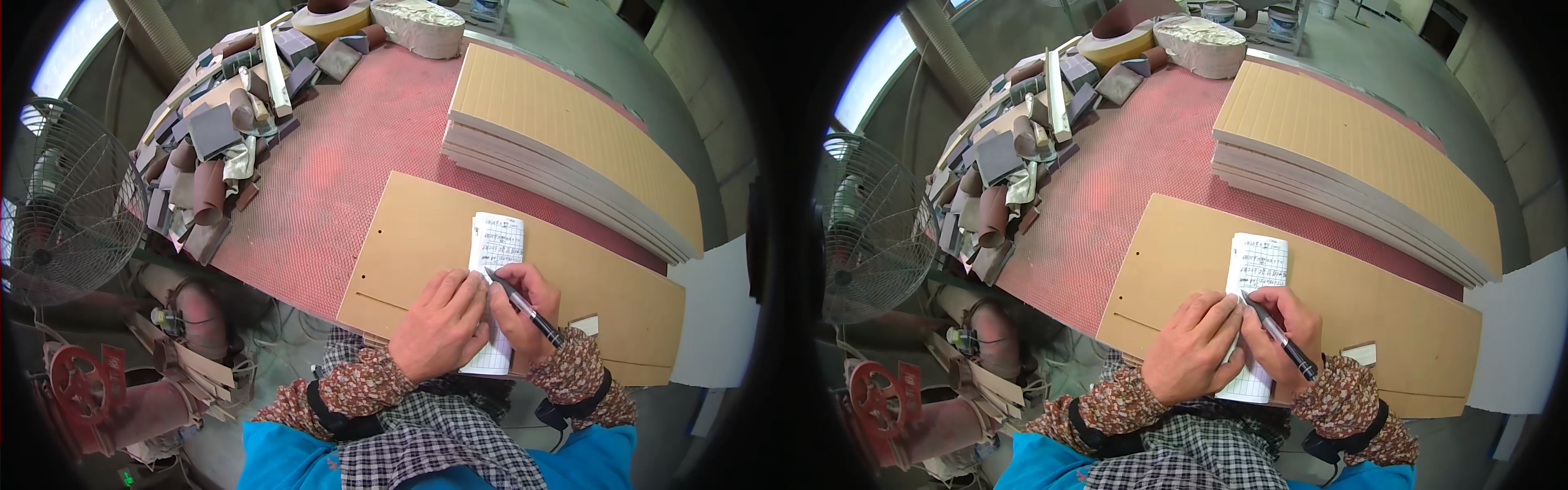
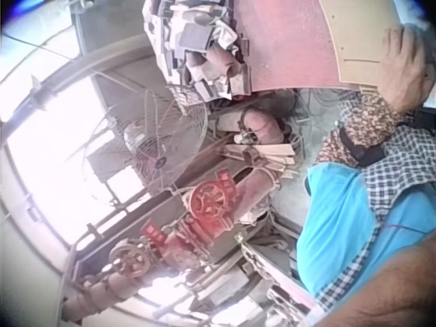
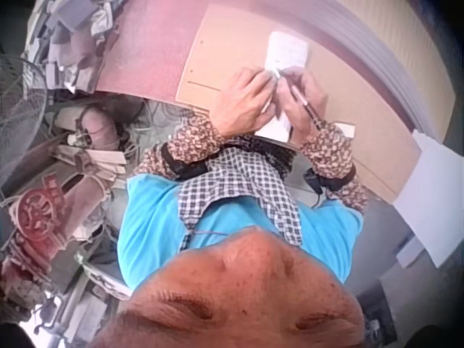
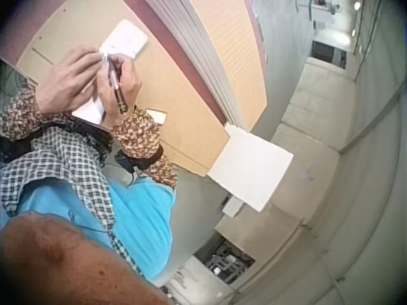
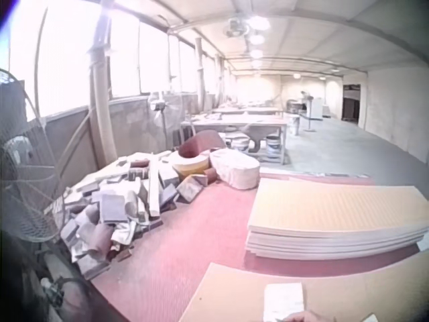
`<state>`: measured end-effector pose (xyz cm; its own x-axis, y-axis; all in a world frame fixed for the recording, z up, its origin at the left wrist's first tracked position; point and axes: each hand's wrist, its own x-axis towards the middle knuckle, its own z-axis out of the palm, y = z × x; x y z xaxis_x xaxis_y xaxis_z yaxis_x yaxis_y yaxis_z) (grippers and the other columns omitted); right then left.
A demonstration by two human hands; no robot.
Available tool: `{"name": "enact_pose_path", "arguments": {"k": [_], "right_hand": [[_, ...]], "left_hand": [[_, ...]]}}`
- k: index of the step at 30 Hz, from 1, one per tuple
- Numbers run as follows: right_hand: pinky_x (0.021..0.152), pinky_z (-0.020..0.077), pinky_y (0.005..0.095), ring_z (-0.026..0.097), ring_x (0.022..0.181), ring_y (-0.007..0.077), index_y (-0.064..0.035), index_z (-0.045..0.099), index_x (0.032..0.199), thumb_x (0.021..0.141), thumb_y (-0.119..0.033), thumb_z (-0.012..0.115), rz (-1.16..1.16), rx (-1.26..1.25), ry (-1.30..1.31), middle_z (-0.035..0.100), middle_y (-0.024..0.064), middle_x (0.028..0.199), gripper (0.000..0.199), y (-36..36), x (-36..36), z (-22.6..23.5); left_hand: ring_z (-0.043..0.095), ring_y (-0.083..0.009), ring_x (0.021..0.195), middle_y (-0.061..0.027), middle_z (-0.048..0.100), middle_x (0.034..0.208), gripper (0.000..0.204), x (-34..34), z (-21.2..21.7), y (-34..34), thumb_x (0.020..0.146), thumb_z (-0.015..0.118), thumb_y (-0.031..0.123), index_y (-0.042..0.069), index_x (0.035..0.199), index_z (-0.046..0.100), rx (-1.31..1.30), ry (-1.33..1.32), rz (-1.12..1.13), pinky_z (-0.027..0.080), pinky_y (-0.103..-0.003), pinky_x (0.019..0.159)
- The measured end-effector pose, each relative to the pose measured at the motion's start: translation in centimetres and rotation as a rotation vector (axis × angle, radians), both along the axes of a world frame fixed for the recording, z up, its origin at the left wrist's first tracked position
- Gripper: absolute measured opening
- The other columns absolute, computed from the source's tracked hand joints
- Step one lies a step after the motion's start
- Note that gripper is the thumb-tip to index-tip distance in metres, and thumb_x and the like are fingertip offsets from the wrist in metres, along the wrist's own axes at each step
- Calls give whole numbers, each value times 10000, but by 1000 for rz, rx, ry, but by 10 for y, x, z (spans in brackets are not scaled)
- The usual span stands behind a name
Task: The recorder writes notes on a piece of paper placed on top of a wooden board.
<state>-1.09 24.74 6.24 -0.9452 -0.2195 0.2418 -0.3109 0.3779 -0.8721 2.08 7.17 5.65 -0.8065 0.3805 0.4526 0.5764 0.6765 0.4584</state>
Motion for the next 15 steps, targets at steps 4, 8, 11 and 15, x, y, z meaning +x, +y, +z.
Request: {"name": "enact_pose_path", "arguments": {"k": [4, 8, 11, 15], "right_hand": [[619, 545, 286, 681, 683, 151, 26, 635, 1015, 877, -65, 712, -29, 64, 44, 689, 116, 794, 183, 0, 2, -4], [616, 548, 295, 686, 681, 165, 26, 640, 1005, 877, -65, 720, -43, 85, 44, 692, 125, 800, 176, -2, 2, -5], [612, 548, 310, 687, 667, 196, 22, 642, 997, 878, -64, 728, -53, 110, 53, 686, 133, 797, 171, -3, 3, -4], [607, 542, 311, 685, 663, 201, 16, 643, 994, 877, -64, 730, -38, 147, 95, 680, 134, 795, 166, -4, 3, -4]], "left_hand": [[546, -355, 1174, -208, 595, 1226, 452, 0, 0, 0, 794, 699, 201, -99, 1124, 625, 23, -2, -2, 450, -461, 1045], [544, -354, 1177, -212, 594, 1226, 452, 0, 0, 1, 798, 701, 201, -103, 1123, 624, 23, -6, 2, 446, -462, 1049], [541, -354, 1181, -214, 594, 1223, 451, 0, -1, 0, 801, 704, 201, -105, 1123, 624, 44, -22, -6, 441, -466, 1055], [536, -356, 1188, -213, 590, 1226, 455, 0, -1, 0, 799, 710, 198, -107, 1125, 622, 37, -26, -6, 437, -468, 1061]]}}
